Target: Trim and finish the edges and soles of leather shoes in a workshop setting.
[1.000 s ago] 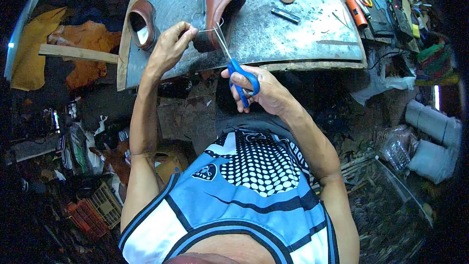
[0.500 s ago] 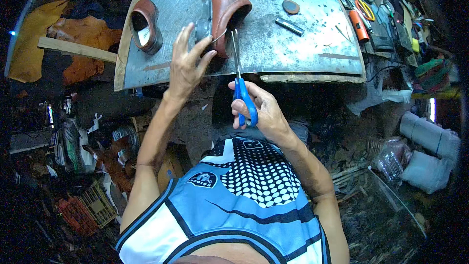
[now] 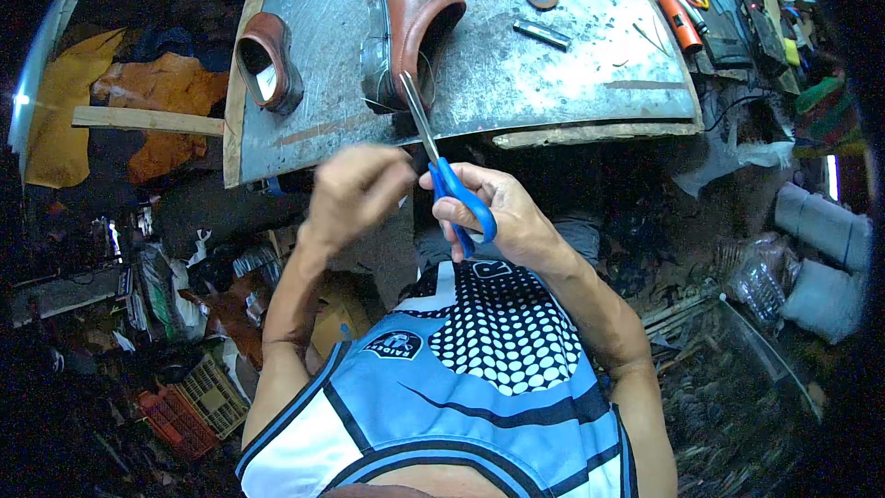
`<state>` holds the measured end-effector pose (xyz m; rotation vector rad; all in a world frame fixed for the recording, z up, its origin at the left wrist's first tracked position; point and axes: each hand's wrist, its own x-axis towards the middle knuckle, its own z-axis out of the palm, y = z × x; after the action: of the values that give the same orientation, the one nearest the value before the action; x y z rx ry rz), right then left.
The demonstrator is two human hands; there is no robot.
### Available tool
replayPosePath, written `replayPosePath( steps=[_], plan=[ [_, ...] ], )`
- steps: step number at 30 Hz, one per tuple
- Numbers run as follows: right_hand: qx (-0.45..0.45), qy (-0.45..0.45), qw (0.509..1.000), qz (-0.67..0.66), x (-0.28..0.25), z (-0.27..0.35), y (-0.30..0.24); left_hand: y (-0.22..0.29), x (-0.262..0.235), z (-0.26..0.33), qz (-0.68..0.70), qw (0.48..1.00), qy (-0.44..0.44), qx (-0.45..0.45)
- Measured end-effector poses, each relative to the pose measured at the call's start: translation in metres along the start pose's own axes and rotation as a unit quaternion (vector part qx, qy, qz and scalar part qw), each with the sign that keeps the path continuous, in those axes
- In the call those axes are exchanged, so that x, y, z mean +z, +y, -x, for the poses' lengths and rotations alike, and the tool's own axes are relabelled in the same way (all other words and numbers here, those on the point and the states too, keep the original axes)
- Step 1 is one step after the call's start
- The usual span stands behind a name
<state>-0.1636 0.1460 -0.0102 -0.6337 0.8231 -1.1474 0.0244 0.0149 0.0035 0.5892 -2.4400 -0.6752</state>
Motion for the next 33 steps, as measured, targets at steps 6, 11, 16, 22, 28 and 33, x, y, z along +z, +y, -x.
replayPosePath(
  steps=[6,11,16,22,28,33],
  plan=[
    [-0.006,-0.05,0.994,-0.101,-0.009,-0.029,0.019,-0.04,-0.012,-0.05,-0.131,0.985,0.105,-0.023],
    [-0.01,-0.069,0.988,-0.14,-0.012,-0.038,0.02,-0.052,-0.012,-0.055,-0.047,0.993,0.033,-0.104],
    [0.0,-0.066,0.985,-0.16,-0.009,-0.038,0.028,-0.057,0.001,-0.054,-0.006,0.987,0.117,-0.109],
    [-0.012,-0.075,0.967,-0.243,-0.003,-0.053,0.036,-0.067,0.014,-0.057,-0.1,0.982,0.161,0.001],
    [-0.011,-0.047,0.962,-0.269,0.008,-0.059,0.04,-0.072,0.026,-0.054,-0.09,0.98,0.176,0.008],
    [-0.013,-0.056,0.96,-0.275,0.009,-0.063,0.044,-0.07,0.028,-0.055,-0.082,0.981,0.177,0.003]
  ],
)
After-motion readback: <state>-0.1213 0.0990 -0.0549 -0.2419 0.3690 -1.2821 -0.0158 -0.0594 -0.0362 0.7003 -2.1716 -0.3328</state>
